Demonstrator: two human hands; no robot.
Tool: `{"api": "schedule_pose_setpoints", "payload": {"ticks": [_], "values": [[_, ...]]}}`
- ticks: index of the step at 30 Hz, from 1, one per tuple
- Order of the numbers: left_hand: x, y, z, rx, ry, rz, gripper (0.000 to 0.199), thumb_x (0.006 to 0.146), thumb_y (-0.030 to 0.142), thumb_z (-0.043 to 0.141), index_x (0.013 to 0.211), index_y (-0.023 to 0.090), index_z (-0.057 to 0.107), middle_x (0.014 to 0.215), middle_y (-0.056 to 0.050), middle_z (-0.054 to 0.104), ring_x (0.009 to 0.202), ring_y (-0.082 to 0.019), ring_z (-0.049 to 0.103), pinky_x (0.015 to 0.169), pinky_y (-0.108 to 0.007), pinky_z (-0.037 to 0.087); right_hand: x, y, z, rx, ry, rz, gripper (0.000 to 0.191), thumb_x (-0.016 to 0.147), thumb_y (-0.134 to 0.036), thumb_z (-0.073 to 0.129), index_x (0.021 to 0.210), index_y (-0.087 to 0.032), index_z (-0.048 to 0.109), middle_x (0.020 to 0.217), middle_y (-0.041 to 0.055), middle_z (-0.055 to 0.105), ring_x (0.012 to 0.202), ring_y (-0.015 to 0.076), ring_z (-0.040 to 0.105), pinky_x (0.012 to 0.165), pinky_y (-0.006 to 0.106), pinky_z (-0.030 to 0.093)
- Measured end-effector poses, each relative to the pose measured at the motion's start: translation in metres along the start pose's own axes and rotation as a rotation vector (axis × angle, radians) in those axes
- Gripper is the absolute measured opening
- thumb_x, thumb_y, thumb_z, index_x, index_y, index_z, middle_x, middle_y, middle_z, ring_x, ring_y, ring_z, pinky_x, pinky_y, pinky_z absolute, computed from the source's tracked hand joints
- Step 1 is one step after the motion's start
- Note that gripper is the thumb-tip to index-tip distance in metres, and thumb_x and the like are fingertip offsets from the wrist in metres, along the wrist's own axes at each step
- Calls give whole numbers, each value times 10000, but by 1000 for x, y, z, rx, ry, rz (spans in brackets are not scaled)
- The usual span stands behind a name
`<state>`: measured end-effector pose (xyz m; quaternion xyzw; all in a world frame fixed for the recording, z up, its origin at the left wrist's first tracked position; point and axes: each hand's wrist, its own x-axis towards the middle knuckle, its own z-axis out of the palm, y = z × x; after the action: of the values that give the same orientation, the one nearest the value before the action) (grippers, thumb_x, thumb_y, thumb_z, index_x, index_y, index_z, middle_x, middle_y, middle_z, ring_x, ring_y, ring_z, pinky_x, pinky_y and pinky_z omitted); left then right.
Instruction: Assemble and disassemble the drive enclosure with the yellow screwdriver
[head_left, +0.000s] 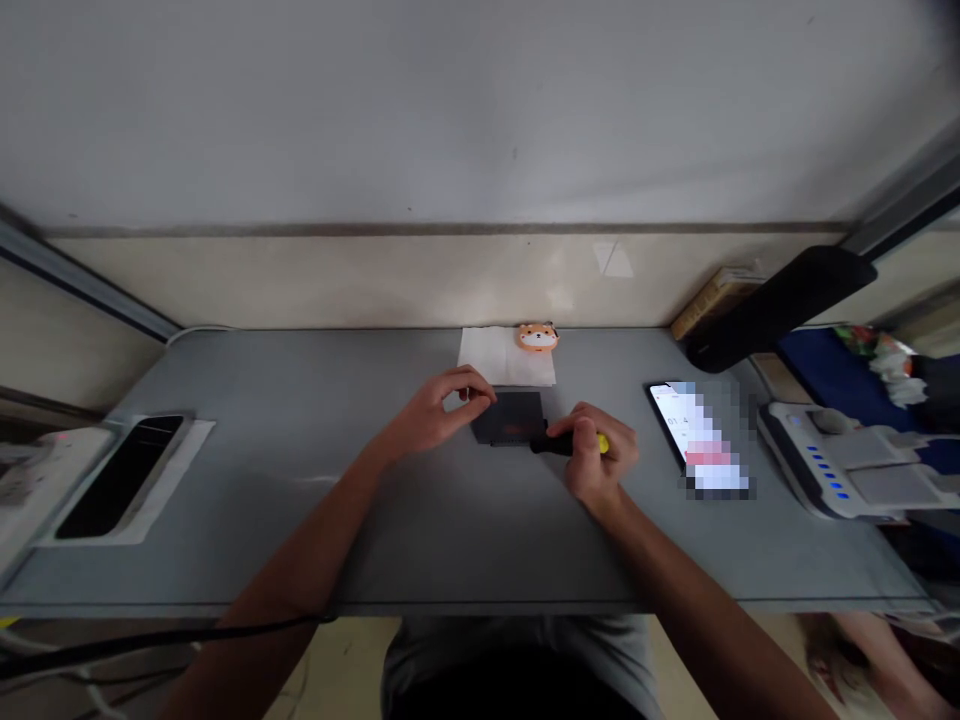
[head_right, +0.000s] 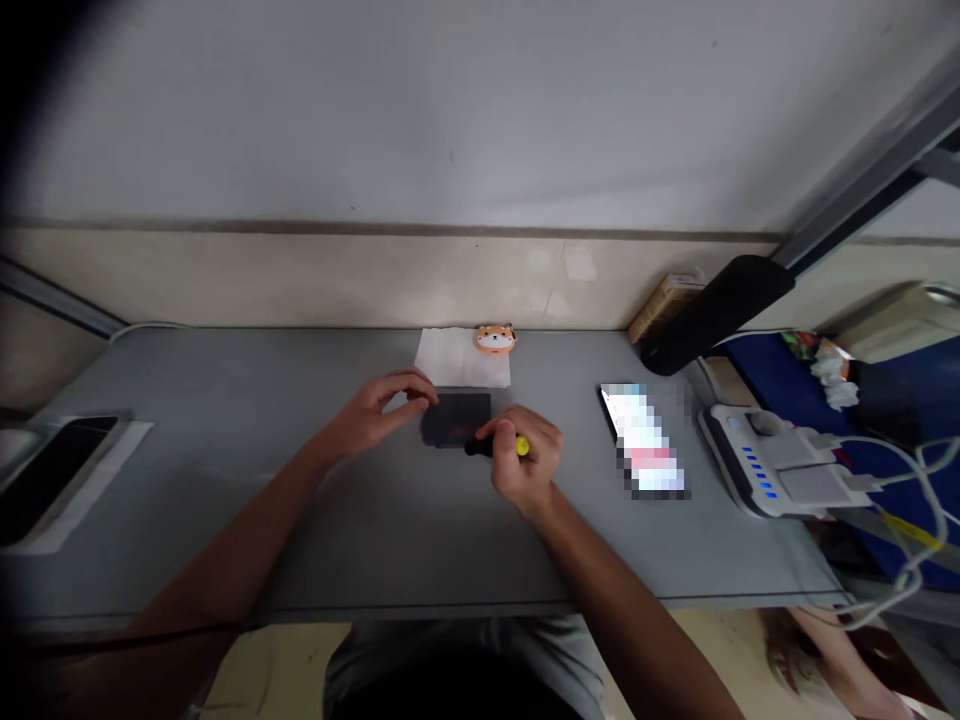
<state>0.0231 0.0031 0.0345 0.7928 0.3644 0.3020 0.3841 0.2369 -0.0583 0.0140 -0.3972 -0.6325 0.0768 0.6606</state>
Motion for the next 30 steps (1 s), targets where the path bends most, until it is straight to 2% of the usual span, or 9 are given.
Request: {"api": "schedule_pose_setpoints", "payload": {"ticks": [4, 6, 9, 15, 20, 22, 26, 30], "values": [[-2, -4, 6, 33, -152, 5, 208, 898, 404, 704, 1014, 236, 745, 1015, -41, 653, 961, -208, 636, 878, -345, 523, 6, 6, -2, -48, 156, 270, 474, 962, -340, 442, 548, -217, 638, 509, 1, 595, 480, 135, 537, 493, 281, 397], [-1, -8, 12, 72, -150, 29, 198, 895, 401, 726, 1008, 241, 757, 1022, -45, 651, 1002, -218, 630, 909, -359, 525, 11, 8, -3, -56, 212, 381, 463, 933, -371, 441, 539, -217, 629, 519, 3, 589, 496, 140, 535, 492, 276, 393], [1, -16, 20, 96, -77, 42, 169, 947, 381, 673, 933, 237, 761, 958, -39, 659, 957, -206, 632, 894, -355, 530, 17, 9, -3, -50, 224, 484, 437, 904, -394, 442, 551, -215, 626, 530, -3, 580, 505, 135, 523, 489, 261, 383], [4, -25, 22, 111, 7, 14, 205, 971, 366, 635, 883, 228, 759, 889, -24, 667, 818, -168, 628, 782, -299, 531, 23, 8, -3, -52, 235, 537, 415, 873, -421, 432, 555, -221, 606, 530, -9, 563, 515, 135, 514, 498, 257, 383], [20, -34, 11, 280, 209, -116, 172, 965, 303, 625, 906, 222, 765, 913, -32, 688, 828, -178, 638, 787, -297, 530, 28, 14, -6, -62, 276, 596, 387, 839, -425, 436, 555, -222, 601, 519, -13, 535, 515, 138, 481, 495, 265, 357], [30, -38, 8, 384, 249, -178, 141, 955, 269, 637, 928, 226, 768, 943, -35, 692, 862, -187, 649, 829, -309, 527, 28, 18, -7, -58, 298, 639, 382, 831, -437, 437, 561, -220, 599, 507, -20, 505, 509, 140, 463, 491, 270, 344], [45, -44, 3, 489, 216, -232, 105, 927, 235, 667, 905, 221, 768, 972, -44, 690, 888, -204, 664, 872, -328, 519, 28, 25, -8, -55, 317, 684, 385, 835, -451, 437, 581, -216, 603, 521, -22, 513, 531, 145, 486, 518, 277, 365], [39, -42, -4, 496, 162, -218, 104, 920, 269, 669, 933, 221, 760, 973, -44, 686, 888, -210, 668, 870, -332, 521, 28, 27, -9, -57, 344, 694, 396, 840, -470, 441, 579, -214, 592, 531, -17, 539, 541, 146, 501, 534, 279, 387]]}}
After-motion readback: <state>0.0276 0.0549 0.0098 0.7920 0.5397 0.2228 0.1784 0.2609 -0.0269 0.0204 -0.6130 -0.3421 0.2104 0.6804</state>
